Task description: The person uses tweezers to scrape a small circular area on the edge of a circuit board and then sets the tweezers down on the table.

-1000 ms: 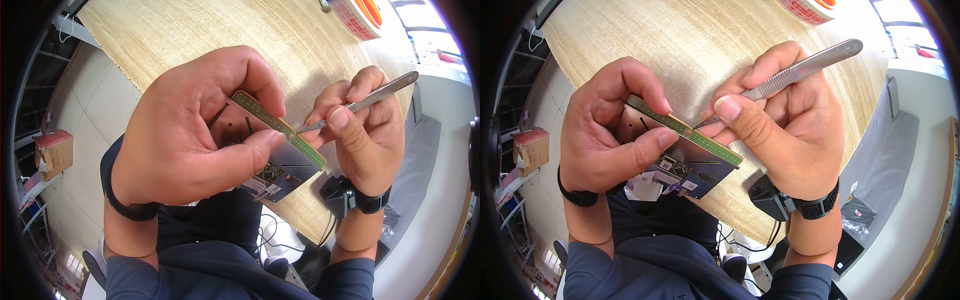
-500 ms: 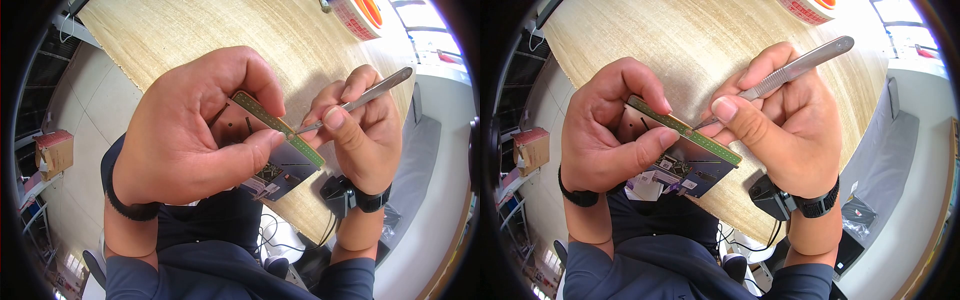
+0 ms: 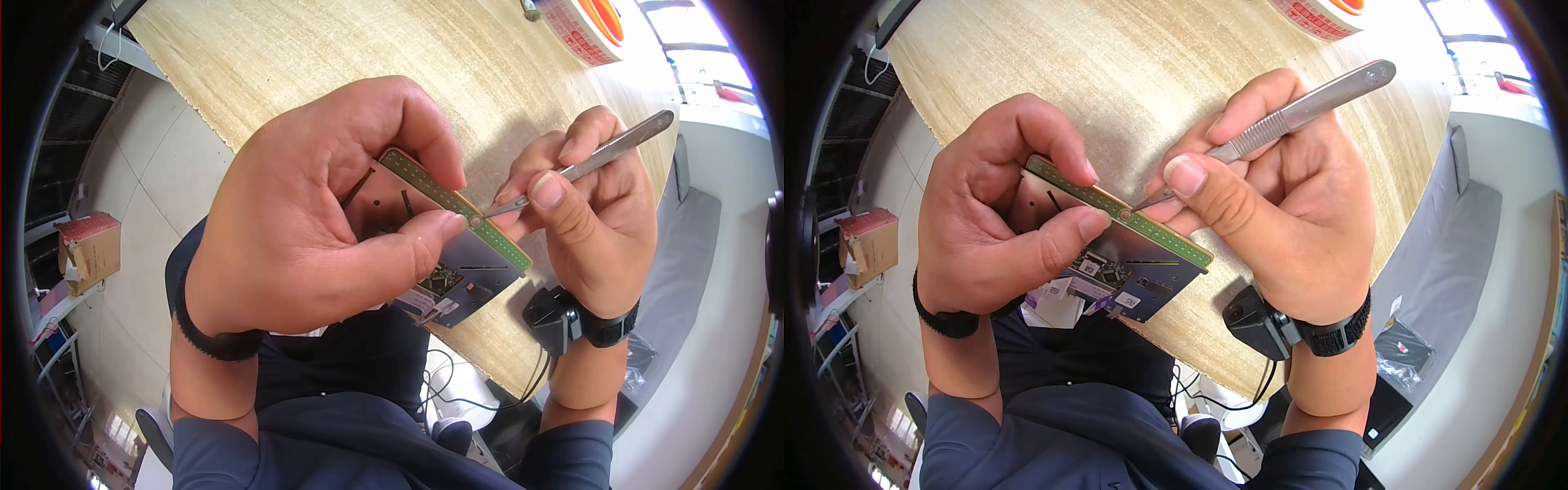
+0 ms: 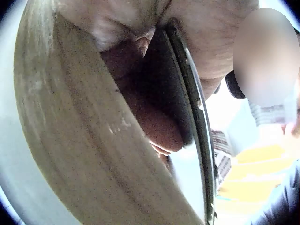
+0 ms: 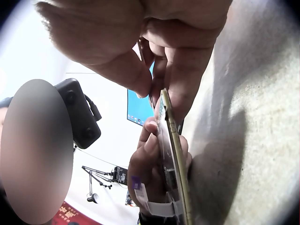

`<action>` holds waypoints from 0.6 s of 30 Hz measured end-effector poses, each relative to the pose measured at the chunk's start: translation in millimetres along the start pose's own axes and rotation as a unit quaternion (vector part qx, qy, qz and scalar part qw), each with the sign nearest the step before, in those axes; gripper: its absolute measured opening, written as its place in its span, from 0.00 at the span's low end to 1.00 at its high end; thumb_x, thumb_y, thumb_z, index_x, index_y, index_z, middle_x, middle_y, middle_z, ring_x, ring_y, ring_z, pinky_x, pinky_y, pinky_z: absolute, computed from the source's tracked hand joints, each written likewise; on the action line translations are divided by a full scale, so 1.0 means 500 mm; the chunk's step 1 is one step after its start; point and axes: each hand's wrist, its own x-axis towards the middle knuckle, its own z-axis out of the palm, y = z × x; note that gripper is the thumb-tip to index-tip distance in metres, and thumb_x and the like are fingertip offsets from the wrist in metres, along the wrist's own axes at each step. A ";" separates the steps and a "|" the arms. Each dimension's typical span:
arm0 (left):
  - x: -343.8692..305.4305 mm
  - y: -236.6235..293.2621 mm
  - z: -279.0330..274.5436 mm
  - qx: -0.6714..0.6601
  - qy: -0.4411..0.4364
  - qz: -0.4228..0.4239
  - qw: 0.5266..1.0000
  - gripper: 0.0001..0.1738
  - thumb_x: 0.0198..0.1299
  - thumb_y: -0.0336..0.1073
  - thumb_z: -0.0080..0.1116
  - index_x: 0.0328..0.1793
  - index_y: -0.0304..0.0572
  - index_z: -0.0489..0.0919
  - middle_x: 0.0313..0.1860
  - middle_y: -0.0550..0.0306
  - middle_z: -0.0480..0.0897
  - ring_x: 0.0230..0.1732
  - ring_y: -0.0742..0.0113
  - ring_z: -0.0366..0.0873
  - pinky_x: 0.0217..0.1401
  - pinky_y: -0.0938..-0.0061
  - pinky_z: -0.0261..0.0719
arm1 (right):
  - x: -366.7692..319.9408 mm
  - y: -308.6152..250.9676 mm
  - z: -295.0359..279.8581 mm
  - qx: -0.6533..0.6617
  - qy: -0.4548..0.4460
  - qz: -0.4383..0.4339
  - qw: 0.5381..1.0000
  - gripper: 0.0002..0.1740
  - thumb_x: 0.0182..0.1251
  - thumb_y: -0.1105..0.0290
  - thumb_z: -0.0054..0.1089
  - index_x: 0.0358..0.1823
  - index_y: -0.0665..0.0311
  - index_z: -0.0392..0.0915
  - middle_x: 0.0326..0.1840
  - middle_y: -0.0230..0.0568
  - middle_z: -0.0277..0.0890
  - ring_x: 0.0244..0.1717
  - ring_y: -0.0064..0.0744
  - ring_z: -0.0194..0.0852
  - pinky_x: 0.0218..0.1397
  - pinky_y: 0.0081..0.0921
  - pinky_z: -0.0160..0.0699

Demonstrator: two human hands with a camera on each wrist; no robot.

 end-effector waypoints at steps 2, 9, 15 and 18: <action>0.000 0.002 -0.002 0.014 -0.007 -0.006 1.000 0.17 0.50 0.16 0.60 0.46 0.32 0.71 0.40 0.58 0.72 0.36 0.83 0.74 0.32 0.91 0.76 | -0.001 0.000 0.000 -0.009 0.000 -0.005 1.000 0.16 0.63 0.73 0.62 0.41 0.62 0.61 0.32 0.48 0.74 0.31 0.33 0.81 0.28 0.17 0.82; 0.000 0.003 -0.002 0.014 -0.004 -0.010 1.000 0.17 0.50 0.16 0.61 0.46 0.32 0.71 0.40 0.58 0.71 0.36 0.83 0.73 0.33 0.91 0.76 | -0.002 0.000 0.002 -0.004 0.010 -0.013 1.000 0.16 0.63 0.73 0.62 0.42 0.62 0.61 0.32 0.49 0.74 0.30 0.33 0.81 0.28 0.18 0.83; 0.001 0.002 -0.002 0.007 -0.007 -0.004 1.000 0.17 0.50 0.17 0.61 0.45 0.32 0.71 0.40 0.58 0.72 0.37 0.82 0.73 0.33 0.91 0.76 | -0.001 0.006 -0.003 0.000 -0.006 -0.028 1.000 0.15 0.63 0.75 0.61 0.41 0.62 0.61 0.32 0.49 0.74 0.31 0.33 0.81 0.29 0.18 0.84; 0.000 0.002 -0.002 0.019 -0.002 -0.001 1.000 0.17 0.49 0.17 0.61 0.45 0.32 0.71 0.40 0.58 0.72 0.37 0.82 0.73 0.33 0.91 0.76 | -0.001 0.005 -0.003 0.005 -0.008 -0.026 1.000 0.15 0.63 0.76 0.61 0.42 0.62 0.62 0.32 0.48 0.74 0.31 0.33 0.81 0.29 0.18 0.84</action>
